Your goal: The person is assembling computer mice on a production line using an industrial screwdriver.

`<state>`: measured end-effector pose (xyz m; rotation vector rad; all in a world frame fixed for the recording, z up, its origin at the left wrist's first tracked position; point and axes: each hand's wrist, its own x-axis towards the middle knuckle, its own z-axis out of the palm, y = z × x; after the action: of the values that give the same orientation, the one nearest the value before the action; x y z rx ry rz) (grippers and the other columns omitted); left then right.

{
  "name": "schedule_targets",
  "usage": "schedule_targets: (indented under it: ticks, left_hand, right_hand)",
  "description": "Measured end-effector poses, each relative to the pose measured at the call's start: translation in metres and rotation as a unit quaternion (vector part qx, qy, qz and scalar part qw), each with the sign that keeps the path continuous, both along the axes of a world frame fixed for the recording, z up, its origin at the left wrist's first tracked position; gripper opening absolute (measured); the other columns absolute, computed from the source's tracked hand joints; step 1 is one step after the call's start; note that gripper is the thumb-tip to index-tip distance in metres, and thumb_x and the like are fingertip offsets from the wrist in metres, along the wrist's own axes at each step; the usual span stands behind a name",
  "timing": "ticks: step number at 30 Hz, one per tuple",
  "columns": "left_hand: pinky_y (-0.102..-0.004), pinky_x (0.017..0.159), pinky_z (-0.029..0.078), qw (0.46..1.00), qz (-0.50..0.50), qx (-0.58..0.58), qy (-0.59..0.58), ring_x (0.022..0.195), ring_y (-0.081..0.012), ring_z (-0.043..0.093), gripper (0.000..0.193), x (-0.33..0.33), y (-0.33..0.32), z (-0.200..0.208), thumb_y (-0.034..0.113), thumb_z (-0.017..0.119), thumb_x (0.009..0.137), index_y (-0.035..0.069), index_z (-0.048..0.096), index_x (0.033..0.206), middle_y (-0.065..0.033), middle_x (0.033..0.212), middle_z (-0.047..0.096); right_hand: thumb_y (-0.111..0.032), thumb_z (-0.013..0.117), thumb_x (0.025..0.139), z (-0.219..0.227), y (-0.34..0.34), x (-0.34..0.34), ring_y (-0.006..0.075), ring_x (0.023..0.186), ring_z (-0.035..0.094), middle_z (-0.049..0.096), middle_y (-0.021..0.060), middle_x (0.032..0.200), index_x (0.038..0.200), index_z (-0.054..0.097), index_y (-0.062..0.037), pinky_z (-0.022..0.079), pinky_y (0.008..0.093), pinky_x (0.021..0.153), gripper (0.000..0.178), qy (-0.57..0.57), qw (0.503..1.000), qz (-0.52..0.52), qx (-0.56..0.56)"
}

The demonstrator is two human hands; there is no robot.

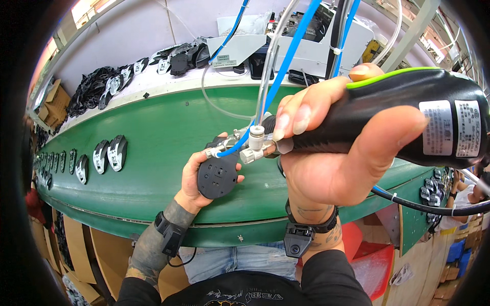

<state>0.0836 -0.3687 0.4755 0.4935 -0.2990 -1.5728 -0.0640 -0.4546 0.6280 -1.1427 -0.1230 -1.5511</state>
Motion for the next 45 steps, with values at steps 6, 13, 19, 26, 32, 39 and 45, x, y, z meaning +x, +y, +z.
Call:
schedule_targets:
  ticks: [6,13,19,26,32,39,45]
  left_hand:
    - [-0.0466,0.08,0.052,0.999,-0.012,-0.012,0.037,0.091,-0.0269,0.059,0.053,-0.002,0.0,0.004,0.026,0.048,0.086,0.012,0.033,0.134,-0.0148,0.111,0.051]
    - [-0.0439,0.076,0.053,0.998,0.04,0.001,-0.043,0.091,-0.0237,0.058,0.05,0.009,-0.004,0.001,0.028,0.05,0.086,0.012,0.036,0.132,-0.0107,0.116,0.049]
    - [-0.0414,0.072,0.053,0.988,0.153,0.033,-0.01,0.087,-0.0216,0.057,0.046,0.024,-0.014,-0.007,0.028,0.055,0.084,0.015,0.041,0.126,-0.007,0.109,0.05]
    - [-0.0418,0.073,0.054,0.986,0.163,0.028,0.024,0.086,-0.0222,0.057,0.047,0.024,-0.004,-0.002,0.027,0.056,0.084,0.013,0.04,0.126,-0.0085,0.105,0.049]
    - [-0.0418,0.073,0.054,0.986,0.161,0.026,0.033,0.087,-0.0224,0.057,0.048,0.02,-0.002,0.003,0.027,0.055,0.085,0.014,0.039,0.128,-0.0102,0.106,0.049]
    - [-0.0396,0.071,0.054,0.983,0.175,0.023,0.043,0.085,-0.022,0.057,0.044,0.014,0.007,0.01,0.026,0.053,0.086,0.013,0.042,0.126,-0.01,0.105,0.051]
    - [-0.0373,0.069,0.053,0.956,0.278,0.082,-0.053,0.083,-0.0195,0.056,0.046,0.04,0.003,0.004,0.028,0.055,0.084,0.014,0.041,0.126,-0.0074,0.102,0.049]
  right_hand:
    - [-0.06,0.04,0.087,-0.002,0.0,0.001,0.0133,0.05,0.044,0.047,0.0023,0.063,0.103,0.046,-0.0064,0.038,0.0252,0.051,0.057,0.006,1.0,0.021,0.0]
    - [-0.06,0.042,0.086,0.002,0.002,-0.004,0.0117,0.052,0.041,0.045,0.0002,0.062,0.105,0.046,-0.0052,0.037,0.0251,0.053,0.058,0.018,1.0,-0.008,0.002]
    - [-0.053,0.05,0.086,0.012,0.01,-0.022,0.0139,0.06,0.046,0.047,0.0025,0.069,0.111,0.042,-0.0018,0.04,0.0296,0.063,0.058,0.061,0.995,0.062,-0.051]
    - [-0.053,0.049,0.087,0.003,0.027,0.009,0.0168,0.054,0.047,0.048,0.0052,0.069,0.113,0.036,-0.002,0.038,0.0285,0.058,0.059,0.058,0.982,0.177,-0.041]
    - [-0.063,0.042,0.083,0.005,0.037,0.018,0.0168,0.051,0.051,0.05,0.0052,0.066,0.115,0.035,-0.0071,0.04,0.0268,0.051,0.065,0.043,0.989,0.144,-0.014]
    - [-0.063,0.043,0.083,0.008,0.044,0.022,0.0161,0.049,0.05,0.05,0.0044,0.063,0.111,0.037,-0.0072,0.039,0.0256,0.047,0.063,0.042,0.99,0.136,-0.009]
    - [-0.062,0.042,0.084,0.018,0.033,0.007,0.0145,0.045,0.043,0.045,0.0033,0.061,0.113,0.037,-0.0044,0.038,0.0261,0.046,0.065,0.056,0.994,0.094,0.001]
